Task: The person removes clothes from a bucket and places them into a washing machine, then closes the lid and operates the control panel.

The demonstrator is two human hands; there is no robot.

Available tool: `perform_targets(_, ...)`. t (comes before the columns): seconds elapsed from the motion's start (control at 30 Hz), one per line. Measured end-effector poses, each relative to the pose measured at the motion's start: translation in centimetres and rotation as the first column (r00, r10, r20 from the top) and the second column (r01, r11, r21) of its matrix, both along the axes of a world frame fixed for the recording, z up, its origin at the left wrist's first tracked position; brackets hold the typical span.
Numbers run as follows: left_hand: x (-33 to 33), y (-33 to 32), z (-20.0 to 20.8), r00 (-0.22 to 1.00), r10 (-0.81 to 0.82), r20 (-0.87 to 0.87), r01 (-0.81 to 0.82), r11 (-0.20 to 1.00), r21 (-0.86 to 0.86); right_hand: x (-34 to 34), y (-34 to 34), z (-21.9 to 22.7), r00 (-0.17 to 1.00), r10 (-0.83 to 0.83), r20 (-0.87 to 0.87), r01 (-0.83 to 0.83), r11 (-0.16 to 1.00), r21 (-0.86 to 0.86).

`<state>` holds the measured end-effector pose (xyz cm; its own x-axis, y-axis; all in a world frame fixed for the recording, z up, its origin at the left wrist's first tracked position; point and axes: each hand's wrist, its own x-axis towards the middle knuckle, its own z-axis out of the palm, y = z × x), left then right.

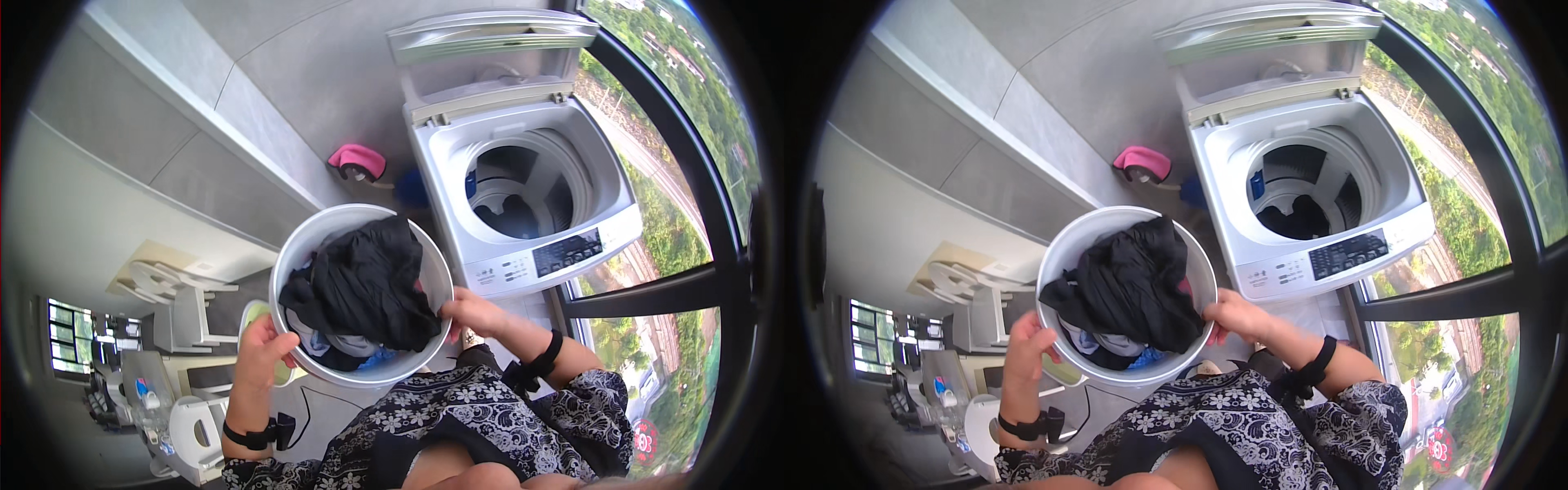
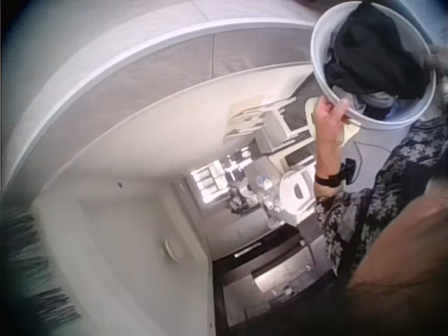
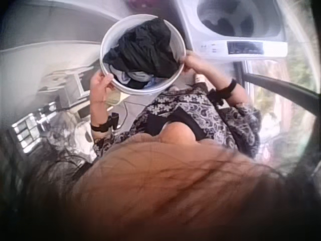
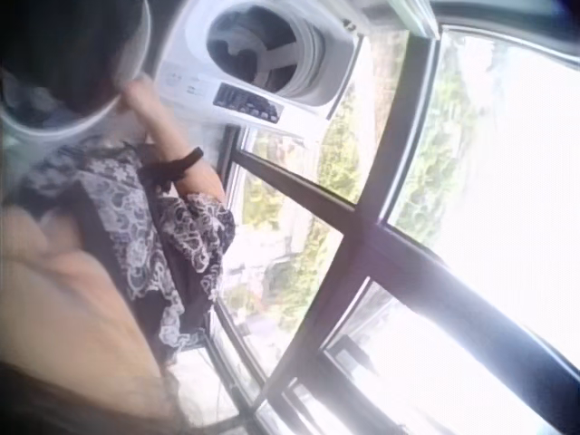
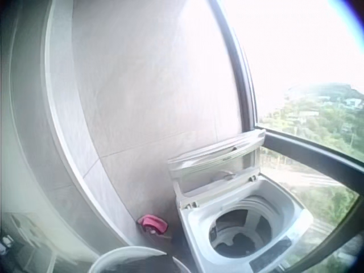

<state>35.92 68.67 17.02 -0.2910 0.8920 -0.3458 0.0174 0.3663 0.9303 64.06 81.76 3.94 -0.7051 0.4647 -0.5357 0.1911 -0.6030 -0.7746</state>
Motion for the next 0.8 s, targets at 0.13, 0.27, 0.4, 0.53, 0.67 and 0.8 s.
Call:
perform_targets(0.13,3.5,6.0,4.2,0.998,-0.052,-0.032,0.057,0.981,0.185,4.4,4.1,5.1,0.994,-0.047,-0.094,0.057,0.993,0.101)
perform_targets(0.27,7.2,11.1,6.4,0.991,-0.092,-0.098,0.113,0.967,0.227,6.9,7.3,4.5,0.976,-0.152,-0.154,0.173,0.977,0.129)
perform_targets(0.4,9.7,15.3,7.9,0.987,-0.106,-0.125,0.132,0.966,0.223,8.5,9.3,4.6,0.962,-0.18,-0.204,0.202,0.975,0.091)
perform_targets(0.53,11.0,18.8,8.1,0.98,-0.078,-0.186,0.114,0.975,0.19,9.7,11.0,3.8,0.955,-0.19,-0.226,0.21,0.976,0.065)
perform_targets(0.67,12.0,20.8,8.8,0.973,-0.102,-0.205,0.136,0.978,0.158,10.0,12.2,4.4,0.973,-0.148,-0.179,0.163,0.984,0.075)
perform_targets(0.8,13.2,22.6,8.8,0.955,-0.129,-0.267,0.167,0.978,0.124,10.6,14.9,6.8,0.856,-0.505,0.109,0.169,0.473,0.865)
